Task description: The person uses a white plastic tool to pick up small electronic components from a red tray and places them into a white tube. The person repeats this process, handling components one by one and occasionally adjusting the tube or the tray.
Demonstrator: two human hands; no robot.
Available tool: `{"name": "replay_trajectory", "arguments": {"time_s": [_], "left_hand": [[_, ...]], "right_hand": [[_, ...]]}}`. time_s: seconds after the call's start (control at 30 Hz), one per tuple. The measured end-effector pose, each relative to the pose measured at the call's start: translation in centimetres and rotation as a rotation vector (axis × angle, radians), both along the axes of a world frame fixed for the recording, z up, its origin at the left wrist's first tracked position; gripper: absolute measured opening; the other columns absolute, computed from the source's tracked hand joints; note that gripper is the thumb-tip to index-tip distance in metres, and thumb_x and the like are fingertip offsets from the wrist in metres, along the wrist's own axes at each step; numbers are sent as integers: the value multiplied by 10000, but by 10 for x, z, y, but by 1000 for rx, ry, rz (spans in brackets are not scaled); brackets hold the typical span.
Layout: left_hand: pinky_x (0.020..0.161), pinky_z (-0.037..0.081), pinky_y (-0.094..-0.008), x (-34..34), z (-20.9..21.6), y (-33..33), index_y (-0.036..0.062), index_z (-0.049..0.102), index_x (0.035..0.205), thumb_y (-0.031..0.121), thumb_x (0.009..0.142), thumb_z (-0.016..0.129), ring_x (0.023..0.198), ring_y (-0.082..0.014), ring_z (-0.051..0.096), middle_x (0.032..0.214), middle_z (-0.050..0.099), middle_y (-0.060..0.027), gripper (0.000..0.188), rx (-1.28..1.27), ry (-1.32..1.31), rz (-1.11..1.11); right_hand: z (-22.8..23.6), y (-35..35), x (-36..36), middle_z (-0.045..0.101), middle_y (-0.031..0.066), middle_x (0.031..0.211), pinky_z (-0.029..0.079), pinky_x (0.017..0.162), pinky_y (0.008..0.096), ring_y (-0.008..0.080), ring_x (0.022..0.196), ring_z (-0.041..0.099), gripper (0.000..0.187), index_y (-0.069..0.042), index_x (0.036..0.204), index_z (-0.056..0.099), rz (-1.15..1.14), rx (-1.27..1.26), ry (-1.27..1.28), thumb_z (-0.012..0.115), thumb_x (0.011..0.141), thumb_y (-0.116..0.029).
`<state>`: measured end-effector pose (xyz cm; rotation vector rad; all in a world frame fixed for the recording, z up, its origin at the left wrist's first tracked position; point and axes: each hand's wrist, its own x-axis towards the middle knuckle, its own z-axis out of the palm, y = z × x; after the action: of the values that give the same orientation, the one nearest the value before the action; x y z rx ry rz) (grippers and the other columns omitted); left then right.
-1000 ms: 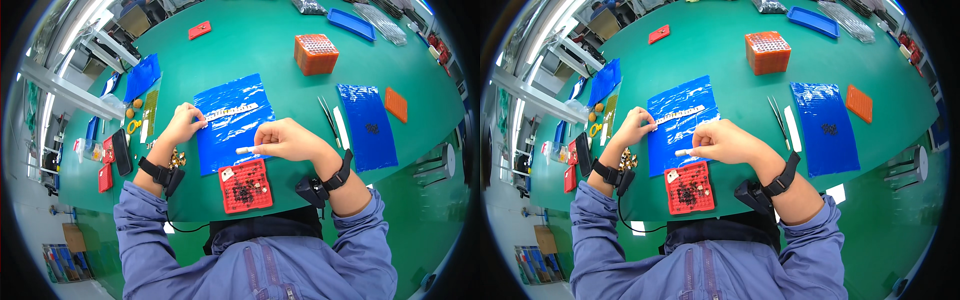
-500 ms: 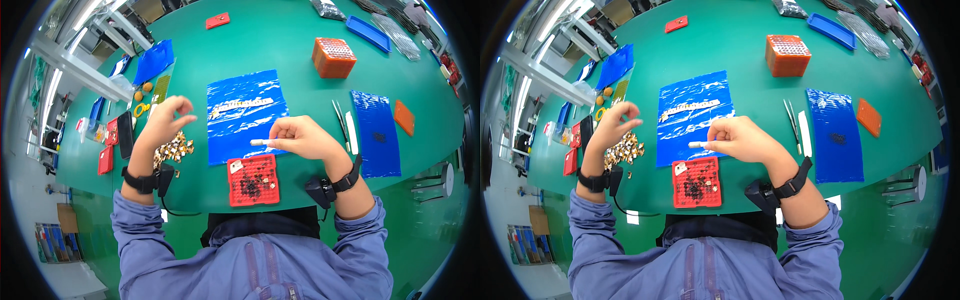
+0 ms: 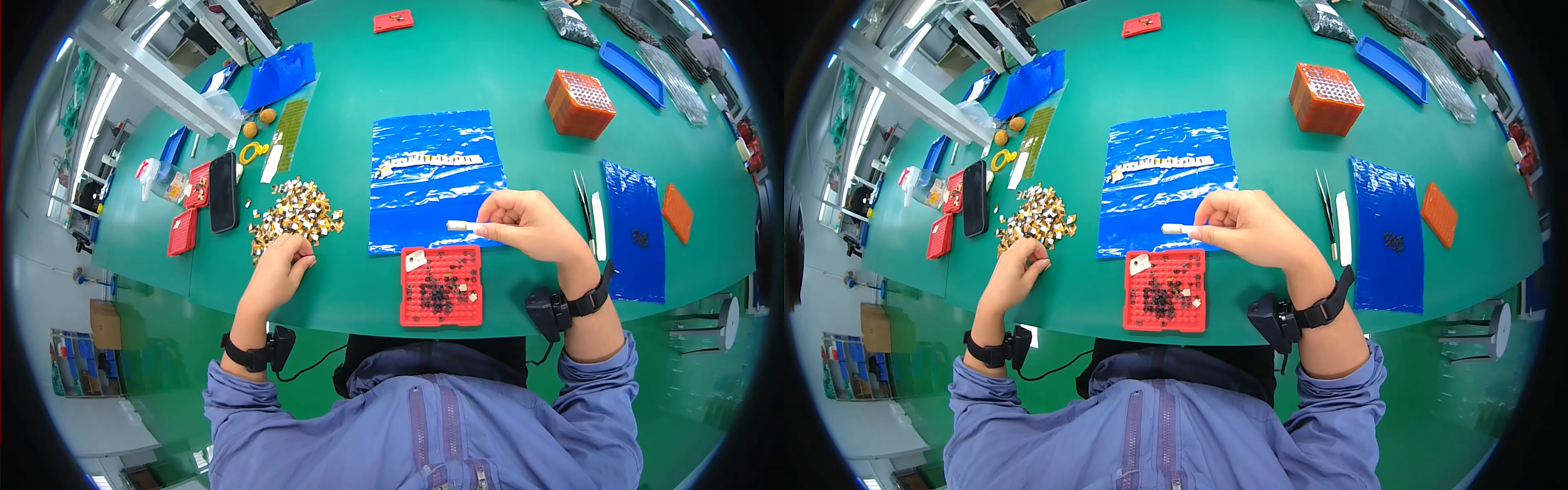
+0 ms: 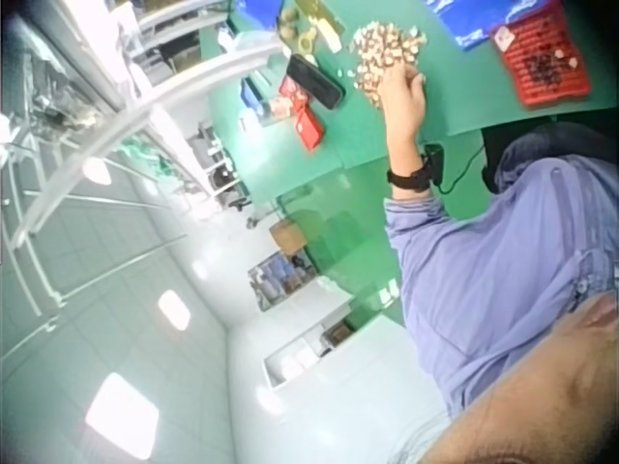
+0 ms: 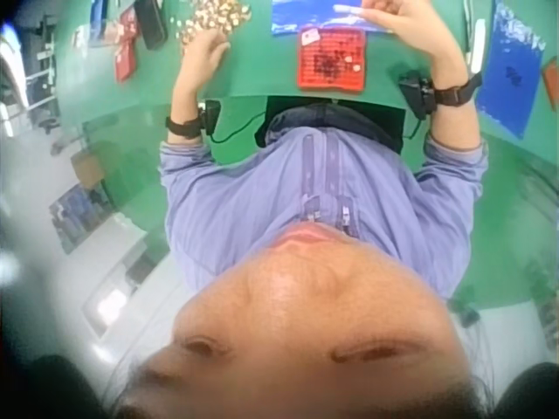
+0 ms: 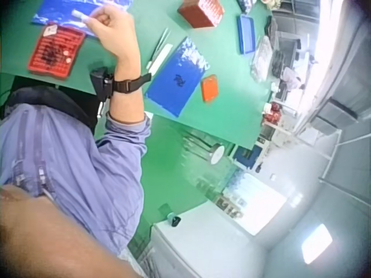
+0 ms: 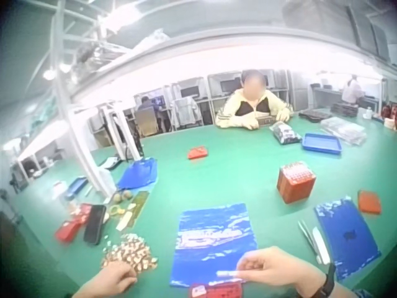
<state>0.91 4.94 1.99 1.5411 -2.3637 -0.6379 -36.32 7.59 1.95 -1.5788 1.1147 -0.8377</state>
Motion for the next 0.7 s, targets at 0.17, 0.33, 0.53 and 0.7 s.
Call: {"name": "replay_trajectory", "arguments": {"time_s": [0.17,0.33,0.53,0.7], "left_hand": [[662,467,-246,-38,5,8,19,599,897,22,812,597,748,-147,599,845,629,-60,85,97,493,33],[692,476,-231,-72,7,3,-1,585,884,52,846,595,794,-122,600,863,628,-85,67,524,946,-219],[650,467,-258,-114,3,-4,45,498,862,85,840,592,786,-182,591,852,613,-135,104,814,1262,-287],[698,476,-262,-135,-13,-7,51,531,870,60,836,598,786,-165,602,812,619,-106,76,957,1477,-275]], "right_hand": [[-2,1,1,518,-21,602,319,461,203,31,539,426,147,-23,798,610,15,23,-10,680,783,-151],[1,2,0,557,-20,671,359,518,185,31,588,466,151,-22,849,611,86,-35,-74,672,795,-148],[6,4,6,537,-49,645,344,501,188,13,584,426,143,-1,854,636,111,39,-164,612,851,-142],[4,4,8,482,-70,604,294,467,192,9,547,378,155,-8,853,642,80,-8,-131,604,857,-159]]}}
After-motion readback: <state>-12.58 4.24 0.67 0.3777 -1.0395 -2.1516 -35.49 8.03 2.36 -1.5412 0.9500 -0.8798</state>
